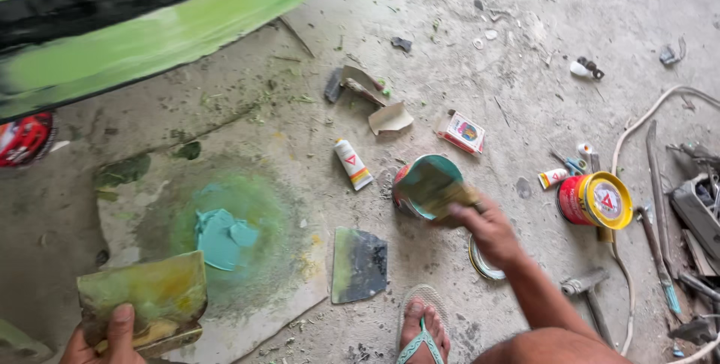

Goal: The person mixes blue and yellow paint on a flat surface using a putty knife to create a green body filler. They then apply the mixed filler to the front bumper of a car and smooth it out using a sanding block.

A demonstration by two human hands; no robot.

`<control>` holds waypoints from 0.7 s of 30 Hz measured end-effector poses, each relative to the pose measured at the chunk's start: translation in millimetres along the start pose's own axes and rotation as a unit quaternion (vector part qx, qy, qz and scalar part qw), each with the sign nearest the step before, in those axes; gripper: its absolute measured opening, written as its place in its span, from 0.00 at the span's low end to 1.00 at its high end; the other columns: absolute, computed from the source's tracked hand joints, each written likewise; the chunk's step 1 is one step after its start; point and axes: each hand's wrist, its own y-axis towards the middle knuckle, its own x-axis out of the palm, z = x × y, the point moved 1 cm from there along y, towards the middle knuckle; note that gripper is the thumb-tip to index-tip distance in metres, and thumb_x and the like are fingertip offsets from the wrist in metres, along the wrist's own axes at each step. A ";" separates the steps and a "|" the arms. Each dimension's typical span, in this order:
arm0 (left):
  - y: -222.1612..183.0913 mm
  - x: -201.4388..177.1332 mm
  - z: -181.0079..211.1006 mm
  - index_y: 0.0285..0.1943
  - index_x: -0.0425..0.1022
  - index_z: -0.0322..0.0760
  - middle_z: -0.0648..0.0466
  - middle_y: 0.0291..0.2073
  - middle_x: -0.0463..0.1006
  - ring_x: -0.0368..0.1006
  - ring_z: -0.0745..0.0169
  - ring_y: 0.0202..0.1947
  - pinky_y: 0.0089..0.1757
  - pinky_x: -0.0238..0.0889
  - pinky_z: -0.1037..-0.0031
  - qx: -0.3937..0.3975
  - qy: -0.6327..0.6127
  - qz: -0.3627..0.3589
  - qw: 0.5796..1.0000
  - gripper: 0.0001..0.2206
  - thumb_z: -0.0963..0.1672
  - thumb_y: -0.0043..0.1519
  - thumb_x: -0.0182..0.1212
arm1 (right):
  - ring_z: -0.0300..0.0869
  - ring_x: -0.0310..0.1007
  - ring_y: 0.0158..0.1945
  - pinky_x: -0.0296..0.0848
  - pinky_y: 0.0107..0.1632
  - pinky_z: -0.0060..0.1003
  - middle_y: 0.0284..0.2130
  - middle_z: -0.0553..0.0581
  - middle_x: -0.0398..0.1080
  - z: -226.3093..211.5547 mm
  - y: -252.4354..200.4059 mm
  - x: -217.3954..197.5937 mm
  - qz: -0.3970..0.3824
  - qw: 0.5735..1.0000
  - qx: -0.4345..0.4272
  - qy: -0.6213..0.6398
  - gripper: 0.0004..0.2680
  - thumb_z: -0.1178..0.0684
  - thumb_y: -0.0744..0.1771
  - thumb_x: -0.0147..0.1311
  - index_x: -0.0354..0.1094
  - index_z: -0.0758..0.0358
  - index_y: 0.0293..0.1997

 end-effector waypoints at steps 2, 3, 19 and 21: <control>5.7 -4.9 8.0 0.38 0.55 0.56 0.53 0.21 0.46 0.46 0.53 0.18 0.23 0.52 0.46 -0.072 -0.040 -0.092 0.992 0.16 0.53 0.71 0.60 | 0.49 0.75 0.50 0.71 0.53 0.39 0.49 0.61 0.74 -17.4 5.6 -19.5 0.006 0.982 -0.062 -0.181 0.12 0.59 0.66 0.47 0.68 0.62 0.54; 8.6 -6.2 12.1 0.35 0.48 0.63 0.52 0.19 0.45 0.45 0.50 0.13 0.18 0.50 0.43 -0.143 -0.088 -0.179 0.969 0.16 0.50 0.67 0.56 | 0.44 0.68 0.62 0.61 0.65 0.36 0.57 0.56 0.70 -27.2 9.6 -28.4 0.008 0.925 -0.127 -0.358 0.16 0.64 0.66 0.43 0.67 0.56 0.59; -47.4 26.4 49.0 0.56 0.75 0.42 0.44 0.19 0.60 0.57 0.44 0.16 0.25 0.47 0.54 -0.062 0.099 -0.081 0.990 0.18 0.53 0.66 0.66 | 0.49 0.65 0.55 0.61 0.46 0.46 0.54 0.46 0.70 31.6 48.2 -43.0 -0.084 0.687 -0.295 -0.659 0.13 0.54 0.67 0.42 0.67 0.45 0.57; -38.8 37.6 15.2 0.45 0.78 0.36 0.47 0.27 0.66 0.63 0.47 0.30 0.31 0.53 0.53 0.077 0.126 0.011 0.989 0.21 0.56 0.70 0.70 | 0.49 0.63 0.54 0.59 0.45 0.44 0.55 0.46 0.68 38.8 52.1 -39.8 -0.105 0.653 -0.327 -0.675 0.14 0.56 0.65 0.44 0.66 0.46 0.56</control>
